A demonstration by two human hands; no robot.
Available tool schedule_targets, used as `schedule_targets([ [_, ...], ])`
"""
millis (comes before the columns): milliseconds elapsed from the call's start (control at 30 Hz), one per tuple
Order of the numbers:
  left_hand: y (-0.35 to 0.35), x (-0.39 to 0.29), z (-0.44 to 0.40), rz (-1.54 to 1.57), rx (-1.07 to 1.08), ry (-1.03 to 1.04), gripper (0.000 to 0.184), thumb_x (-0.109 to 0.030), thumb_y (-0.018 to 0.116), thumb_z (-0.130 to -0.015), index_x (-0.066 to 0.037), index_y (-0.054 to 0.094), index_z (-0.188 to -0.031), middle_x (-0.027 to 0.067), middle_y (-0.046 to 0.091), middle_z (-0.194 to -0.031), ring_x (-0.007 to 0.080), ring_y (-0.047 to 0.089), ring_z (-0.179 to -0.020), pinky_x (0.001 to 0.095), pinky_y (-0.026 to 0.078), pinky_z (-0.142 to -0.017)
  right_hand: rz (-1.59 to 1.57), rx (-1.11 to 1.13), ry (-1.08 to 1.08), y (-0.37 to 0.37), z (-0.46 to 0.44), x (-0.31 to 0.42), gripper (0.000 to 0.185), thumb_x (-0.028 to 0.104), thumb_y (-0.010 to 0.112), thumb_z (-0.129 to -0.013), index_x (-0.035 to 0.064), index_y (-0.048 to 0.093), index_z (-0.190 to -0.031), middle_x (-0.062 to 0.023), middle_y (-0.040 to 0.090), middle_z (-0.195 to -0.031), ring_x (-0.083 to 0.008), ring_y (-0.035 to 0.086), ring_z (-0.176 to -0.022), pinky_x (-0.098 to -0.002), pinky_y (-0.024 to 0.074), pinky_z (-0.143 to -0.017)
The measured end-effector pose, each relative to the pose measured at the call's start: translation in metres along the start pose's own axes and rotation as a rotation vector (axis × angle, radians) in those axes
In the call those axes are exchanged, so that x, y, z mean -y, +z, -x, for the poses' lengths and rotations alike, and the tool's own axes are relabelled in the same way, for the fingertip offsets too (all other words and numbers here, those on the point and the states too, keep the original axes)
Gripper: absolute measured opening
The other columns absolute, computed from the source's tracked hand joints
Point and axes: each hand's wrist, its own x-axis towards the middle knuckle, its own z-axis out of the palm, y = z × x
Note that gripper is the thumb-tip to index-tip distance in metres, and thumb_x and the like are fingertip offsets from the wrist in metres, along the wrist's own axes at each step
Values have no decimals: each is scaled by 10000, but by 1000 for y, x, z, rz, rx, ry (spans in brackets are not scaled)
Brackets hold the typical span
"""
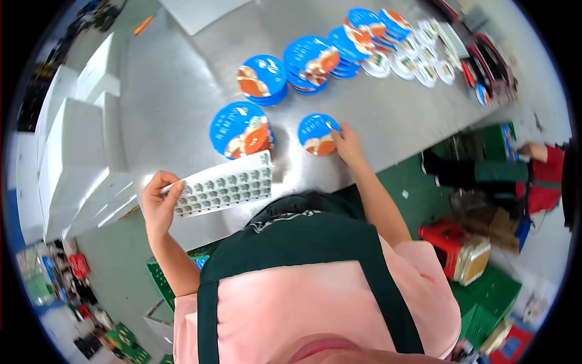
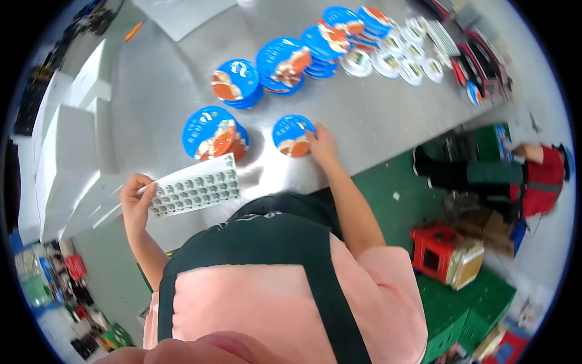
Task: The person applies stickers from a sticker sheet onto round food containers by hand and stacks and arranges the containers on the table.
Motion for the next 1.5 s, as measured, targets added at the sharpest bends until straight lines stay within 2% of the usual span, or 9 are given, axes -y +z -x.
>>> schedule_targets([
  [100,-2,4,3,1,-29,-5,170,-96,724,-860,-22,583,-801,-26,559,-720,48,463,-671,206,360,-604,59,-50,-68,-23,-8,20,298,287,619,-897,-7,566,-904,-206,613,-771,-341,618,-724,-431,467,-654],
  [267,0,4,8,89,-23,-96,159,-79,728,-849,-24,585,-805,-22,576,-729,49,488,-686,204,387,-626,-489,56,-160,-56,-18,149,265,255,560,-962,-7,588,-934,-99,520,-690,-123,504,-666,-312,422,-599],
  [533,1,-7,14,-7,-3,-7,150,-98,723,-849,-31,596,-804,-32,585,-735,36,490,-684,194,375,-626,7,251,-513,22,-15,223,362,355,602,-907,4,641,-986,-218,646,-746,-387,661,-737,-489,482,-664],
  [767,4,9,7,17,13,10,170,-114,718,-859,-39,584,-786,-40,565,-718,36,484,-684,200,375,-624,52,174,-422,-11,-24,215,510,498,624,-881,47,640,-1119,-118,652,-689,-310,644,-649,-424,484,-637],
  [933,0,23,3,-6,50,-74,172,-121,709,-869,-44,580,-786,-45,541,-726,36,460,-694,200,358,-627,-186,233,-213,-32,-15,191,331,319,672,-907,19,661,-1047,-11,581,-621,-81,520,-566,-265,424,-565],
  [1133,-1,6,0,48,64,-74,181,-135,730,-854,-41,592,-781,-41,566,-714,46,482,-702,215,382,-644,-229,302,-581,-44,53,224,269,224,712,-861,39,654,-1048,-66,657,-830,-152,603,-712,-299,491,-663],
  [1200,-3,9,-2,30,75,-7,145,-95,708,-865,-46,582,-811,-42,551,-744,34,460,-703,193,354,-630,-108,389,-926,-42,63,227,341,195,738,-810,57,619,-1098,-97,645,-1007,-235,616,-891,-362,509,-775],
  [1300,-6,9,-2,31,98,-11,139,-87,708,-862,-44,584,-818,-29,583,-770,39,483,-714,189,369,-644,-35,523,-926,-39,67,225,365,162,743,-799,71,623,-1131,-101,595,-1178,-220,595,-1001,-331,522,-776],
  [1500,-1,7,1,23,44,-6,143,-88,711,-860,-41,582,-818,-33,575,-771,42,480,-711,194,367,-633,-206,665,-649,-41,70,222,226,57,714,-803,26,614,-1002,-84,674,-860,-224,659,-775,-311,499,-692],
])
